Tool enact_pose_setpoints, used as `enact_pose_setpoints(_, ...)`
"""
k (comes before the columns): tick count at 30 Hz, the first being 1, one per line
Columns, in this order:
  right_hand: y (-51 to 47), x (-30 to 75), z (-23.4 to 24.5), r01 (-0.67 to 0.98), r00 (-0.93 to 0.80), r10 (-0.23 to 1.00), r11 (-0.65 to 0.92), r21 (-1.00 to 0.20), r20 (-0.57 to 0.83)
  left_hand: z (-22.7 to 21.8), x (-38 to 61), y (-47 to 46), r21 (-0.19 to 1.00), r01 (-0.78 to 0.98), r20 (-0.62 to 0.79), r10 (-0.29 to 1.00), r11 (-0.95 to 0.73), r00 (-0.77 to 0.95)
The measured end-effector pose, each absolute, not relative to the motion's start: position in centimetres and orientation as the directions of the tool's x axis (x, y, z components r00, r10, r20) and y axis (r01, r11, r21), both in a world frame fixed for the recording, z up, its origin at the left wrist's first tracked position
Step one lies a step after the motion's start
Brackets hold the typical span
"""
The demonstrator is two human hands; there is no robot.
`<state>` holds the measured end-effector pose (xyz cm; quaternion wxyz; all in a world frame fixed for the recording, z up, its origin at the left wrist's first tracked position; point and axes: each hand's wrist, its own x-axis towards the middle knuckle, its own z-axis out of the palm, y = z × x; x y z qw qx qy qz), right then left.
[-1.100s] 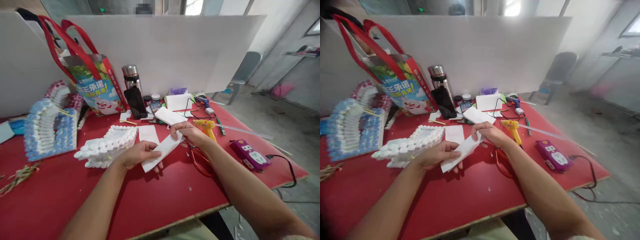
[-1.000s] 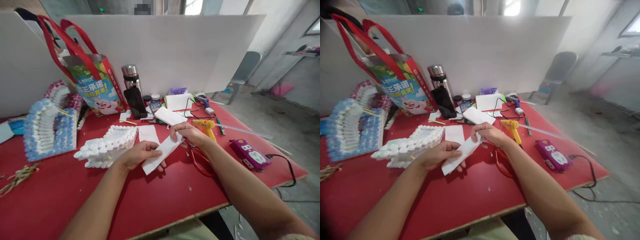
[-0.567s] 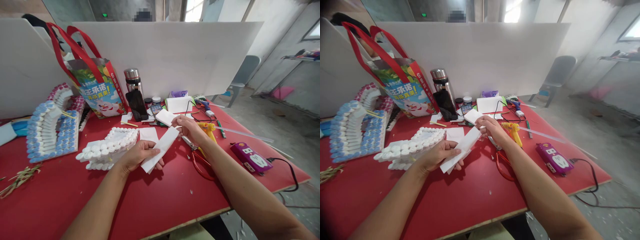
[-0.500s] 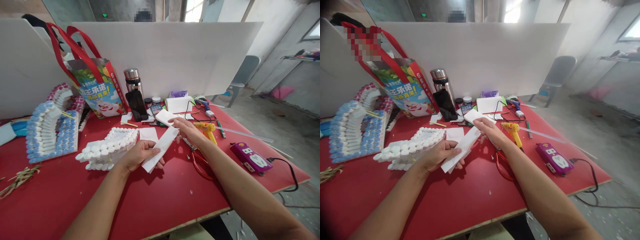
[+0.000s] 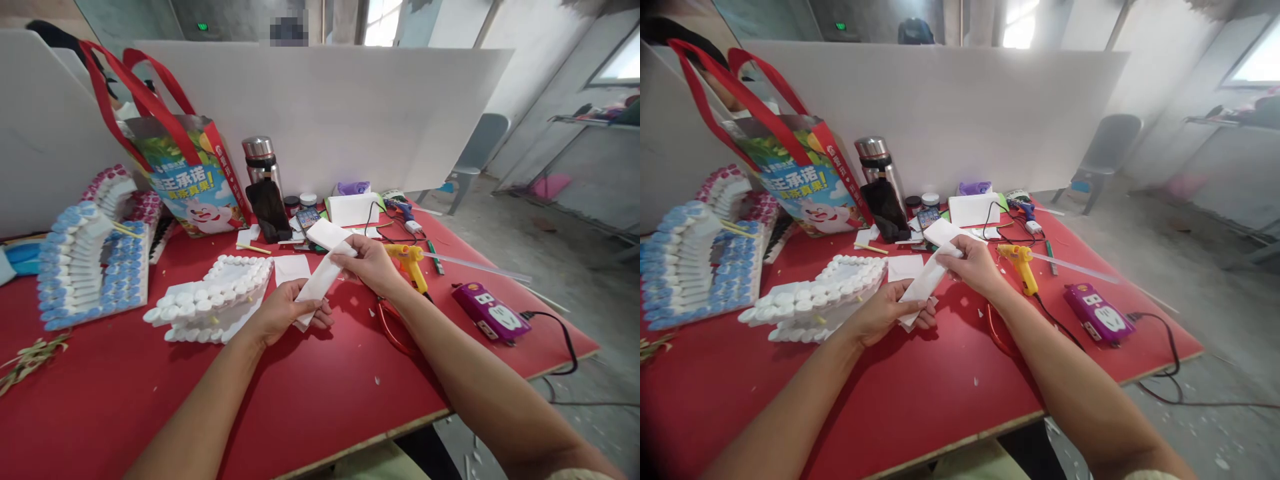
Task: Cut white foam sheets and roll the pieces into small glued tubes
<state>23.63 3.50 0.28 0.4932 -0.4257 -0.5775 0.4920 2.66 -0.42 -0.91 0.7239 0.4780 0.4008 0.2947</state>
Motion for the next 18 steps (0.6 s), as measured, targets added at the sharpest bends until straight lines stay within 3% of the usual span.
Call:
enact_pose_setpoints(7,4.0,24.0,-0.1,0.042,-0.126,0.973,0.198,-0.979,0.191,-0.4,2.2,-0.6,0.936,-0.041,-0.253,0.75,0.349,0.612)
enact_pose_setpoints(13,4.1,23.6,-0.1,0.112,-0.12,0.974,0.206,-0.972,0.193,-0.7,2.6,-0.6,0.954,-0.043,-0.23,0.814,0.298,0.534)
enact_pose_setpoints(16,3.0,24.1,1.6,0.314,-0.101,0.97,0.241,-0.918,0.22,-0.6,2.7,-0.6,0.961,-0.044,-0.218,0.844,0.273,0.49)
enact_pose_setpoints(18,1.4,24.9,3.4,0.604,-0.117,0.965,0.255,-0.755,0.233,-0.5,2.7,-0.4,0.96,-0.067,-0.212,0.86,0.273,0.464)
